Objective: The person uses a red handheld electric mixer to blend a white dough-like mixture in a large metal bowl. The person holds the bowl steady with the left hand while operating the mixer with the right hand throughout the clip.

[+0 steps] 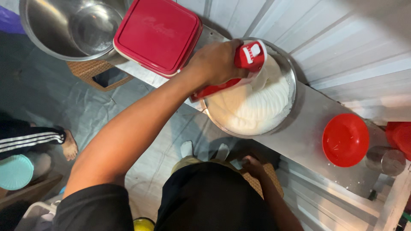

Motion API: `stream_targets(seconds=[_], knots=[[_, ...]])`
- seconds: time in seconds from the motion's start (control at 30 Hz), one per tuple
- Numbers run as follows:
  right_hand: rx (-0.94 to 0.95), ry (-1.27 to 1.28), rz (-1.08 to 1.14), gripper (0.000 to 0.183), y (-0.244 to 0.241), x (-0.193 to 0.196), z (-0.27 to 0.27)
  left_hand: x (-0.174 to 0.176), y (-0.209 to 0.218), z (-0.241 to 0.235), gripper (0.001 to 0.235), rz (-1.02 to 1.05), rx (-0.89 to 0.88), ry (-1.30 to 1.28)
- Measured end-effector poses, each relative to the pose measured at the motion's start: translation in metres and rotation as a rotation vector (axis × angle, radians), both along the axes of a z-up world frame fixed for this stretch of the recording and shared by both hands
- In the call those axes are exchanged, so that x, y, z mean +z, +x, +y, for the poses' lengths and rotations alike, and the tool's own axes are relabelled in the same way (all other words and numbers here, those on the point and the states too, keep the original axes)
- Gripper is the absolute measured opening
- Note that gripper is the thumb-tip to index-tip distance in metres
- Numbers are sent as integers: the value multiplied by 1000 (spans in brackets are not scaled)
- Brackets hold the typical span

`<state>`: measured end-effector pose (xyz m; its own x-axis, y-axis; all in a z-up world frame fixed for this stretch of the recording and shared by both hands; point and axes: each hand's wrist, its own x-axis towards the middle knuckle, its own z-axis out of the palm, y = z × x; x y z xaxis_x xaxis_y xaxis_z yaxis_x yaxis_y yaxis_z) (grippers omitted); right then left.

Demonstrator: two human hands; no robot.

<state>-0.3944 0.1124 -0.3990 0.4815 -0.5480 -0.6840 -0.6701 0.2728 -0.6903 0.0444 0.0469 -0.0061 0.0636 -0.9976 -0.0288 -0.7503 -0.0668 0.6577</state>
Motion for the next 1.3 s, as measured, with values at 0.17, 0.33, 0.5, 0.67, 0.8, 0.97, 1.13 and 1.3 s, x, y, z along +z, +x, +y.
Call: stream_targets(seconds=[0.17, 0.33, 0.5, 0.67, 0.8, 0.97, 1.13, 1.3], knots=[[91, -239, 181, 35, -7, 4, 11, -4, -4, -37, 74, 11, 44, 33], [143, -347, 344, 29, -21, 4, 19, -10, -24, -64, 75, 52, -10, -14], [54, -323, 194, 24, -35, 2, 27, -15, -47, -71, 81, 43, -77, -25], [76, -323, 231, 22, -47, 0, 25, -11, -67, -63, 80, 83, -126, -25], [104, -330, 255, 22, -60, -1, 17, -4, -77, -46, 87, 65, -137, 60], [161, -347, 286, 22, -68, -3, -3, 7, -78, -9, 87, 55, -131, 117], [178, -398, 168, 19, -74, -10, -14, 14, -66, 27, 87, 11, -97, 156], [200, -443, 11, 18, -68, -15, -22, 18, -46, 46, 85, -15, -22, 199]])
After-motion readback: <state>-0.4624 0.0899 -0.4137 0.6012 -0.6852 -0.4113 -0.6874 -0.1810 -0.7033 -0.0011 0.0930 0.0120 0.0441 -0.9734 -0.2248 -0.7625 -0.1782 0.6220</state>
